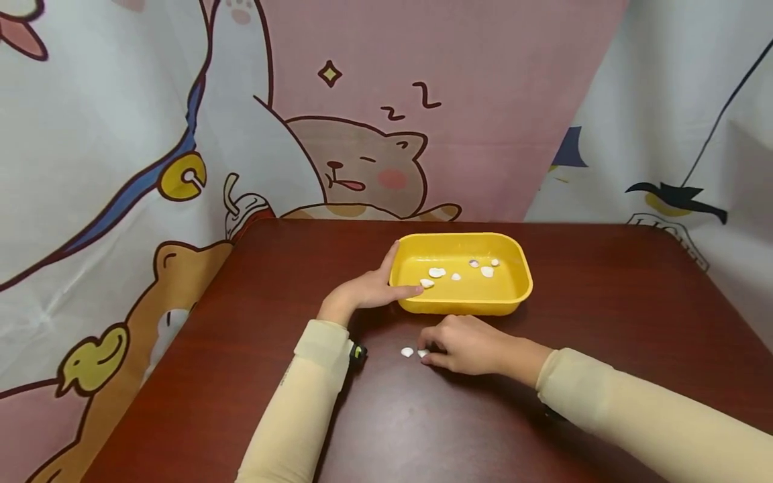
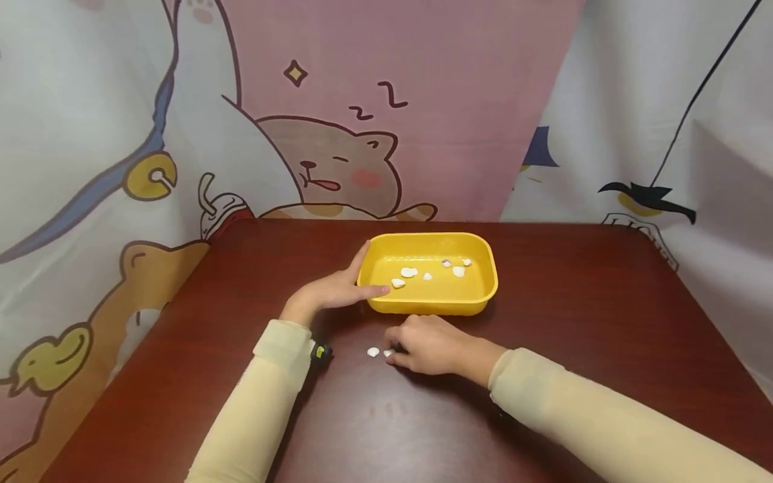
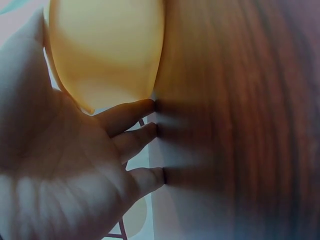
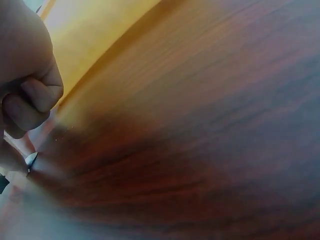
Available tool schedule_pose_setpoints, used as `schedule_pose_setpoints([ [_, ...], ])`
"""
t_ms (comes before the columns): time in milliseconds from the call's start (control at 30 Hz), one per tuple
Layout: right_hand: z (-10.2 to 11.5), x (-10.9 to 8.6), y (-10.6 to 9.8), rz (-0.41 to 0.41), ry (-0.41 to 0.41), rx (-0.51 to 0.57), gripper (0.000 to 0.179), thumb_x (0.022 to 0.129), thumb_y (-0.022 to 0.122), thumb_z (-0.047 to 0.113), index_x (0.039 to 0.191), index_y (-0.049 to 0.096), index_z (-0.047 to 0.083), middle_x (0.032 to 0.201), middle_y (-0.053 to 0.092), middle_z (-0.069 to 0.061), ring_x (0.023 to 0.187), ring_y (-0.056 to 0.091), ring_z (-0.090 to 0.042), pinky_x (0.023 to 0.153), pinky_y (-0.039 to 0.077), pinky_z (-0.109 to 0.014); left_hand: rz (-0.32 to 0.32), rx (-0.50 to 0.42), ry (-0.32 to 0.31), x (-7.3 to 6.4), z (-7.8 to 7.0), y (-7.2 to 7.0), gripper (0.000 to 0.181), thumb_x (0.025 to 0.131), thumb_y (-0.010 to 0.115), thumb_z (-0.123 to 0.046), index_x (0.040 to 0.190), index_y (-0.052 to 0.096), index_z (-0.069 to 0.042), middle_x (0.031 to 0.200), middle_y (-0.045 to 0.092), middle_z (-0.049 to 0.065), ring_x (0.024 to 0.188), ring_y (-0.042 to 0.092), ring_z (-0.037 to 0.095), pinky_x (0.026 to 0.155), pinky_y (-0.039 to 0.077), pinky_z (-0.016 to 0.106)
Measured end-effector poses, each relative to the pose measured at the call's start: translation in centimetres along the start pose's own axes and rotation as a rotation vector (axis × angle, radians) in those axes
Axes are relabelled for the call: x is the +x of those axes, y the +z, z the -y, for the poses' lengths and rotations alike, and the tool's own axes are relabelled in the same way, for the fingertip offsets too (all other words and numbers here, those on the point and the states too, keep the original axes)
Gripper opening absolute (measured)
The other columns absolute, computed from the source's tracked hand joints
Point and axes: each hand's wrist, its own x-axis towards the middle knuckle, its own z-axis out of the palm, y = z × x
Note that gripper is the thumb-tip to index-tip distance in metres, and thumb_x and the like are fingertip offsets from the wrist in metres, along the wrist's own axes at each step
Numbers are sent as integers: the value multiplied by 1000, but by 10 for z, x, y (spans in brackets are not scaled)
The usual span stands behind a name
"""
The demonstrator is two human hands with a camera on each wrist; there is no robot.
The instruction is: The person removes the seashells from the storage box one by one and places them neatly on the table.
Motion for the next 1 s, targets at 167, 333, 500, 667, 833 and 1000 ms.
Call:
schedule_pose_setpoints([
  [167,2,2,0,0,11,-15,12,98,79,30,103,77,19,70,59,18,59,48,3,57,44,-18,-9,-21,14,0,1,0,123,87,67,-78,167,-20,-43,168,41,12,143,52,32,127,36,56],
  [333,6,0,-1,-4,-15,-42,15,97,79,31,103,74,18,73,62,18,60,48,4,58,45,-19,-9,-18,9,-1,2,1,124,87,66,-79,167,-21,-43,165,45,12,141,54,31,126,37,55],
  [500,16,-3,-15,-46,-72,-4,23,98,78,29,116,75,14,81,69,14,65,52,5,63,51,-19,-10,-30,40,0,2,3,123,88,68,-76,168,-19,-41,161,48,11,137,56,30,125,39,56],
  [667,15,-1,-44,-161,-25,197,26,95,82,23,119,76,13,65,50,14,57,39,4,56,40,-19,-11,-1,30,-1,3,4,122,89,67,-75,168,-19,-40,151,55,11,130,59,28,122,42,54],
  [833,-13,1,-77,-341,207,354,23,95,83,22,115,78,13,62,39,9,55,34,-4,54,31,-22,-11,8,20,-1,3,4,121,89,66,-77,168,-19,-41,157,52,14,135,58,31,122,43,55],
  [1000,-51,-1,-107,-372,442,311,33,101,75,31,125,74,9,68,49,0,56,41,-13,52,34,-27,-16,-9,33,0,2,4,123,88,68,-75,168,-18,-40,159,50,14,137,57,32,123,42,54],
])
